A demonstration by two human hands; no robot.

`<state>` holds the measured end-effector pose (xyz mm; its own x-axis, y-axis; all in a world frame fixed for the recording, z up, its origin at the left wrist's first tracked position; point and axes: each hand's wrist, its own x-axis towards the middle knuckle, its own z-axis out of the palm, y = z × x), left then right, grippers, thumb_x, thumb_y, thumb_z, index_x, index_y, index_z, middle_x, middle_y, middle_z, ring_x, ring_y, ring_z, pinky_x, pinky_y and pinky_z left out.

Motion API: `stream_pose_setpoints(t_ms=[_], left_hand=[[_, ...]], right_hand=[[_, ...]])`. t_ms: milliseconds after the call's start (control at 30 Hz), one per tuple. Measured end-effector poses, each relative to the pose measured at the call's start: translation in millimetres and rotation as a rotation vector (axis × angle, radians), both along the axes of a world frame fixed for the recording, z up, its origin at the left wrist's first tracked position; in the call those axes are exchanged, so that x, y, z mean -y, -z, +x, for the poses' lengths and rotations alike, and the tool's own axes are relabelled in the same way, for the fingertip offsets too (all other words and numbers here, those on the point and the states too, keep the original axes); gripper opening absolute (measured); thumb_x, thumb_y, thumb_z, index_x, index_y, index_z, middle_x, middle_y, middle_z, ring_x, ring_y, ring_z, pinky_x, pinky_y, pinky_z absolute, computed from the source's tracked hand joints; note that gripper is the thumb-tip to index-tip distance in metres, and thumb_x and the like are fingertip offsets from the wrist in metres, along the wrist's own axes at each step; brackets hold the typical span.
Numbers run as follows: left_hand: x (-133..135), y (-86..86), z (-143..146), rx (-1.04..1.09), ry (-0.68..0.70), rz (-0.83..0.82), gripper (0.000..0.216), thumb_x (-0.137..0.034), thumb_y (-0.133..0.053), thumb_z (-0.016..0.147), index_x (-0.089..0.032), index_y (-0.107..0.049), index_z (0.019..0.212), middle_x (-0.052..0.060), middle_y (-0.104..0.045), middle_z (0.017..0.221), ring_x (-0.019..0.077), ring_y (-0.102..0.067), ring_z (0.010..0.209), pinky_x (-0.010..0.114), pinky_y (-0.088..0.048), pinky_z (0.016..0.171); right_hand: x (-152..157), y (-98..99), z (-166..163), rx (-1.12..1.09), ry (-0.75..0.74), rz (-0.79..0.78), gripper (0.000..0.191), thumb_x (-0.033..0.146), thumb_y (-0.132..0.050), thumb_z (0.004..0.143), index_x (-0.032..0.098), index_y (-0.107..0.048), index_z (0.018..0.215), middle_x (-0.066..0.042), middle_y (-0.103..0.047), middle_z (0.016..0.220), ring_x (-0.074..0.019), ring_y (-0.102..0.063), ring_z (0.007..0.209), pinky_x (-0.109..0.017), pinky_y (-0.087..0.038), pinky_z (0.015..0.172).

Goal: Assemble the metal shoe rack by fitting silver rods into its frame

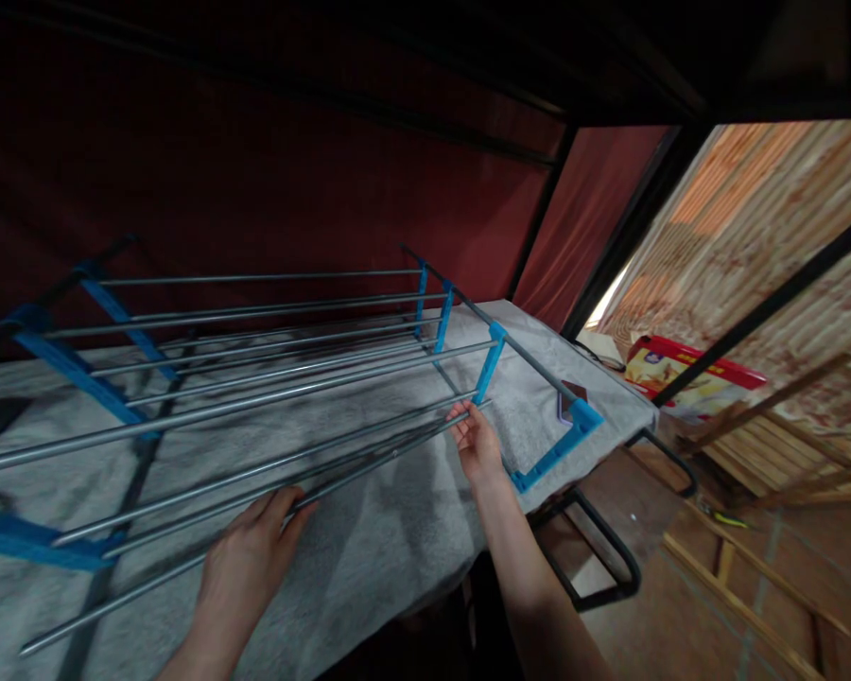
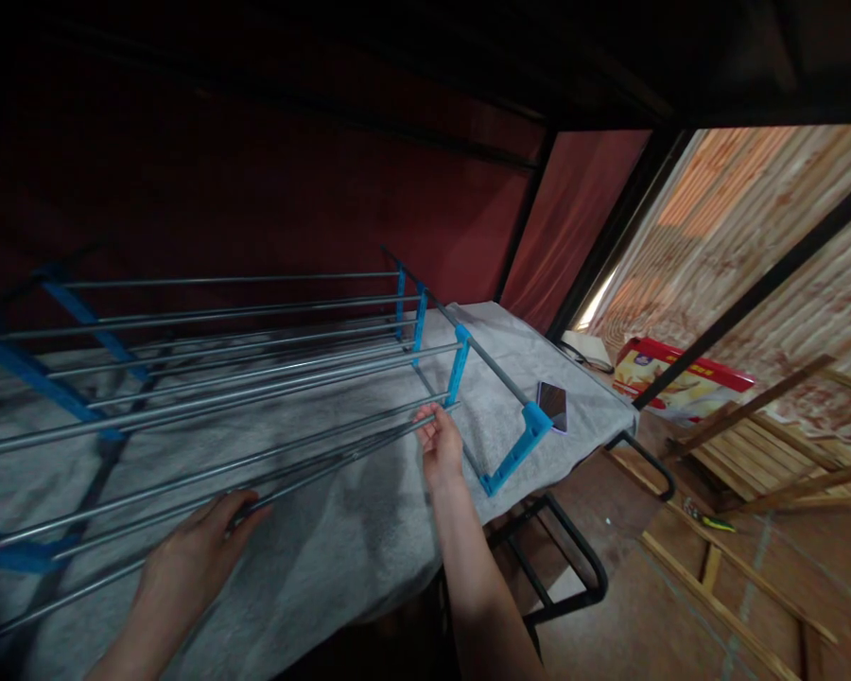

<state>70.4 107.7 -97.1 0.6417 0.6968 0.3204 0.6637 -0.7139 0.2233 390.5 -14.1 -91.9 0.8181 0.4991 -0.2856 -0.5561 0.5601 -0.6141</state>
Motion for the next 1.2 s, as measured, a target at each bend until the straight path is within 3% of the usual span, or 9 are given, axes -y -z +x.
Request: stream_pose_setpoints(t_ms=[200, 400, 533, 800, 1067, 1200], left_hand=[[-3.6, 2.7, 2.4, 0.049, 0.104, 0.164, 0.048, -0.055, -0.041, 0.105, -0.022, -0.074, 0.115, 0.008, -0.081, 0.107, 0.0274, -0.076, 0.091, 0.04, -0.059, 0.083], [-4.9, -2.6, 1.2, -0.004, 0.075, 0.208, 0.041, -0.04, -0.04, 0.107, -0.022, -0.077, 0.111, 0.009, -0.08, 0.101, 0.0263, -0.075, 0.089, 0.04, -0.057, 0.084], [-9.0, -4.8, -2.0, 0.02, 0.113, 0.261, 0.037, -0.039, -0.044, 0.107, -0.023, -0.077, 0.105, 0.007, -0.078, 0.092, 0.0242, -0.073, 0.085, 0.038, -0.055, 0.081], [6.8, -11.9, -0.5, -0.019, 0.076, 0.37, 0.028, -0.036, -0.054, 0.107, -0.021, -0.073, 0.119, 0.006, -0.074, 0.091, 0.0229, -0.068, 0.086, 0.038, -0.047, 0.08], [5.7, -28.0, -13.5, -0.158, 0.194, 0.273, 0.015, -0.017, -0.054, 0.104, -0.022, -0.067, 0.109, 0.003, -0.071, 0.094, 0.0192, -0.064, 0.088, 0.035, -0.043, 0.081], [4.6, -31.7, -21.3, -0.203, 0.186, 0.206, 0.02, -0.015, -0.053, 0.103, -0.024, -0.065, 0.117, 0.001, -0.07, 0.098, 0.0191, -0.063, 0.091, 0.035, -0.045, 0.085]], right_hand=[[1.1, -6.8, 10.4, 0.027, 0.05, 0.016, 0.008, 0.02, -0.065, 0.095, 0.022, -0.072, 0.091, -0.002, -0.081, 0.087, -0.0132, -0.077, 0.08, -0.023, -0.064, 0.075], [10.6, 4.9, 23.0, -0.026, 0.086, -0.01, 0.008, 0.023, -0.07, 0.093, 0.023, -0.067, 0.085, 0.003, -0.077, 0.078, -0.01, -0.074, 0.072, -0.02, -0.063, 0.073], [16.8, 12.3, 30.1, 0.023, 0.088, -0.076, 0.009, 0.023, -0.073, 0.087, 0.023, -0.065, 0.084, 0.004, -0.075, 0.076, -0.0103, -0.074, 0.071, -0.021, -0.065, 0.074], [30.8, 21.9, 47.6, -0.055, 0.067, -0.126, 0.012, 0.011, -0.063, 0.087, 0.021, -0.066, 0.083, 0.003, -0.072, 0.077, -0.0093, -0.073, 0.068, -0.019, -0.064, 0.068], [29.8, 44.0, 63.4, -0.177, 0.031, -0.197, 0.023, -0.001, -0.052, 0.083, 0.02, -0.061, 0.076, 0.004, -0.065, 0.069, -0.0077, -0.067, 0.056, -0.019, -0.063, 0.061], [31.3, 45.7, 61.7, -0.183, -0.042, -0.254, 0.023, 0.002, -0.05, 0.082, 0.022, -0.059, 0.076, 0.002, -0.066, 0.073, -0.0116, -0.07, 0.059, -0.025, -0.064, 0.056]])
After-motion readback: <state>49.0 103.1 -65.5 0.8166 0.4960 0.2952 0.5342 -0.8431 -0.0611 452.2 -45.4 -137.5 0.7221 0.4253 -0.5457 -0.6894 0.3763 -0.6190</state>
